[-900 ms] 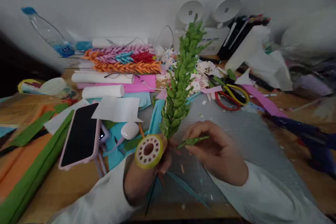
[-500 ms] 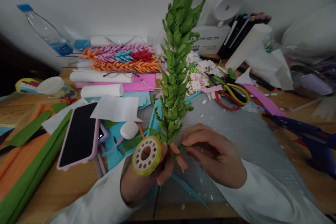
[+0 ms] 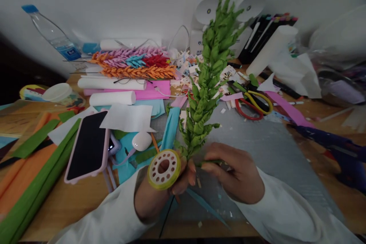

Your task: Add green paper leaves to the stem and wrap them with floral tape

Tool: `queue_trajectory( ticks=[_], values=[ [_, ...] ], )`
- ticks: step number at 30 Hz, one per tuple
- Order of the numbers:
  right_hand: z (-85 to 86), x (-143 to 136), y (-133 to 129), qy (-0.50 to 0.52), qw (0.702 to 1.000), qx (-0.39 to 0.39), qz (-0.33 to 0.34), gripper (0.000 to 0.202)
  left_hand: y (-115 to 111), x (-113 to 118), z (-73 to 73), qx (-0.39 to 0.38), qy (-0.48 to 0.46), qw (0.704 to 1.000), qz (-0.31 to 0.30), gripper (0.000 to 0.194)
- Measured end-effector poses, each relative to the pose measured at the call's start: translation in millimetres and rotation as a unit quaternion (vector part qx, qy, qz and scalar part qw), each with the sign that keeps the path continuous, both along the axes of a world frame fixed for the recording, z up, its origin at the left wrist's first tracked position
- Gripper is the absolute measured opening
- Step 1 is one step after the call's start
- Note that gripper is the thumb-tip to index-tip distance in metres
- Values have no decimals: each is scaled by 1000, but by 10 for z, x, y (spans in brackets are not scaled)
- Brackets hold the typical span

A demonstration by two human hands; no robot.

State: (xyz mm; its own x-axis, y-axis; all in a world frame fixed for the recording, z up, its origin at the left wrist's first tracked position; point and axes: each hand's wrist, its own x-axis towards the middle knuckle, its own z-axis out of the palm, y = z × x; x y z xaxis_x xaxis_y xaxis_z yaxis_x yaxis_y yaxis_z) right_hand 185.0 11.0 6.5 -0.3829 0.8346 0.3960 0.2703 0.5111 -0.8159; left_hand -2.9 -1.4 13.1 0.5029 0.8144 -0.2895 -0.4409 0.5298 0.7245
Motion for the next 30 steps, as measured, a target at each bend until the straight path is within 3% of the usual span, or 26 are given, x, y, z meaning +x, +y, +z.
queue_trajectory(
  ticks=[4,11,16,22,28,30],
  values=[
    [-1,3,11,38,998,-37,27,17,10,2,23,-15,4,1000,12,29],
    [11,17,7,27,999,2,18,6,-8,-15,23,-31,2,1000,-3,30],
    [-21,13,0,-42,999,7,8,27,-25,-24,-1,-3,-7,1000,-20,29],
    [9,4,-4,25,997,-68,22,17,-6,-3,3,-20,-12,1000,-5,30],
    [13,3,16,24,999,-16,35,3,-10,2,25,-26,-9,1000,-6,30],
    [12,-2,25,-6,1000,-7,21,15,-14,9,24,-15,-7,1000,-13,29]
  ],
)
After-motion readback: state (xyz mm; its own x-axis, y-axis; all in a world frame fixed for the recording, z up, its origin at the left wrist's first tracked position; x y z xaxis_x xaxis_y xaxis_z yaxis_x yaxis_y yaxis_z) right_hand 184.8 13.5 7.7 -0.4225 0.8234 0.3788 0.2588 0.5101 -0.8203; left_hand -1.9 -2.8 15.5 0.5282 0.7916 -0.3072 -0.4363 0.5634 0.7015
